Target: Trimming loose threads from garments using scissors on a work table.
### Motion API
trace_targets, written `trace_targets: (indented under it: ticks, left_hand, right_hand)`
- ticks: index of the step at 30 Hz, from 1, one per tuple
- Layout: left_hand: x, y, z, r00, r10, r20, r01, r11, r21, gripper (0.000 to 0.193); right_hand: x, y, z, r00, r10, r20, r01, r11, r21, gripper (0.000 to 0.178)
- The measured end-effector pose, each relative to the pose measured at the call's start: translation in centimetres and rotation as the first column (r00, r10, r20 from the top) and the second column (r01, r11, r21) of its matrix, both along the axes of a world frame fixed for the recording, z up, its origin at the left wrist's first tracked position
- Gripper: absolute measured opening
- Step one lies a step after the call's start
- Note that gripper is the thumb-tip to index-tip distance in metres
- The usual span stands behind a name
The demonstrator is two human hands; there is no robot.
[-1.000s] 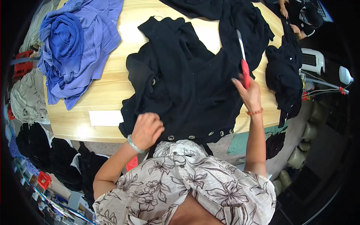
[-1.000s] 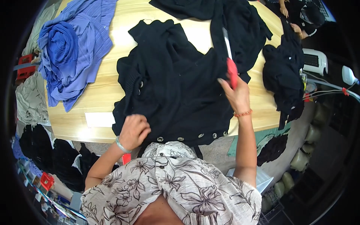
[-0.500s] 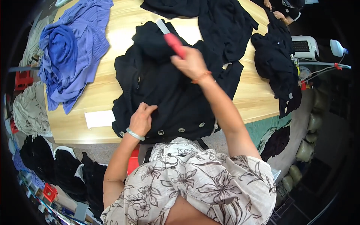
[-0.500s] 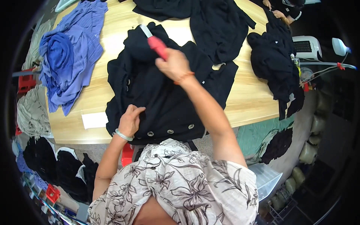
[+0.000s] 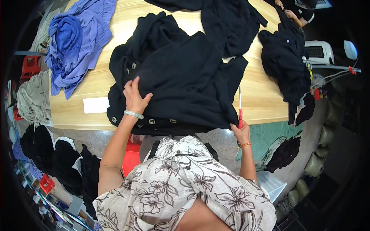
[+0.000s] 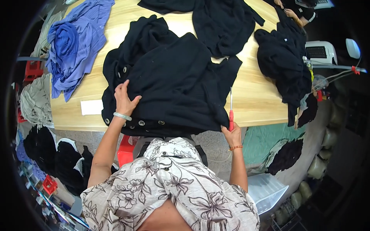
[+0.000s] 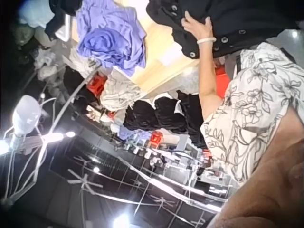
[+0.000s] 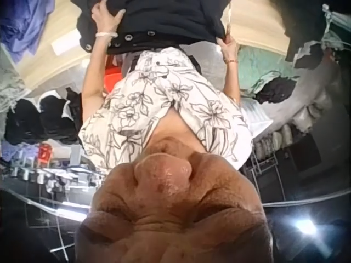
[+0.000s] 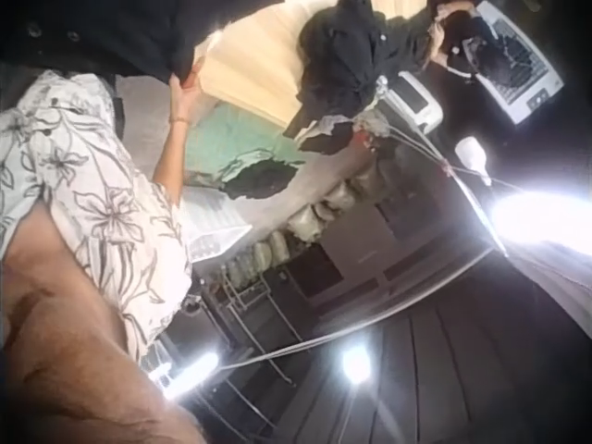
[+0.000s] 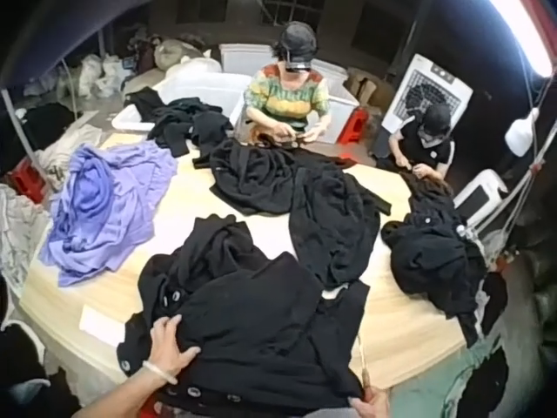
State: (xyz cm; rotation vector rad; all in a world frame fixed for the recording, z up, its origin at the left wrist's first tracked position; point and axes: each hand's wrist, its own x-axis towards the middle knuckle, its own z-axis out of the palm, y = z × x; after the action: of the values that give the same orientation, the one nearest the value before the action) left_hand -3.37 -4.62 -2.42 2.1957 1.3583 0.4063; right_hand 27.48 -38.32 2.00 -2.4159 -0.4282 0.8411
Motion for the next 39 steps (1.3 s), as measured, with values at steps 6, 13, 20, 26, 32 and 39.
trace_targets:
  ticks: [6,13,20,26,32,39]
  left_hand:
    - [-2.2,1.9,-0.9,0.913,0.388,0.129,-0.299,0.849,-0.436,0.086]
    - [-2.7,1.8,2.8,0.805,0.554,0.214,-0.062,0.435,-0.898,0.064]
    - [-3.7,-0.2,0.9,0.825,0.312,0.471,0.108,0.731,-0.674,0.033]
    - [-6.0,1.3,6.7,0.654,0.393,0.646,0.267,0.68,-0.683,0.032]
    - [-13.0,-0.6,10.5,0.882,0.204,0.425,0.272,0.517,-0.812,0.039]
    - [-16.5,-4.1,-1.0,0.999,0.02,-0.05,-0.047,0.776,-0.628,0.024]
  right_hand:
    - [4.0,2.4,1.4,0.99,-0.009,0.139,0.005,0.999,0.033,0.027]
    - [7.4,16.3,2.2,0.945,0.125,0.303,-0.21,0.94,0.267,0.049]
    - [7.8,28.9,-3.3,0.845,0.378,0.378,-0.404,0.915,-0.012,0.062]
    - [6.7,24.1,3.5,0.85,0.316,0.421,-0.468,0.82,0.329,0.056]
    - [2.3,9.7,9.8,0.971,0.208,0.117,-0.231,0.942,0.245,0.026]
    - [0.7,6.3,5.3,0.956,0.238,0.174,-0.253,0.965,0.074,0.036]
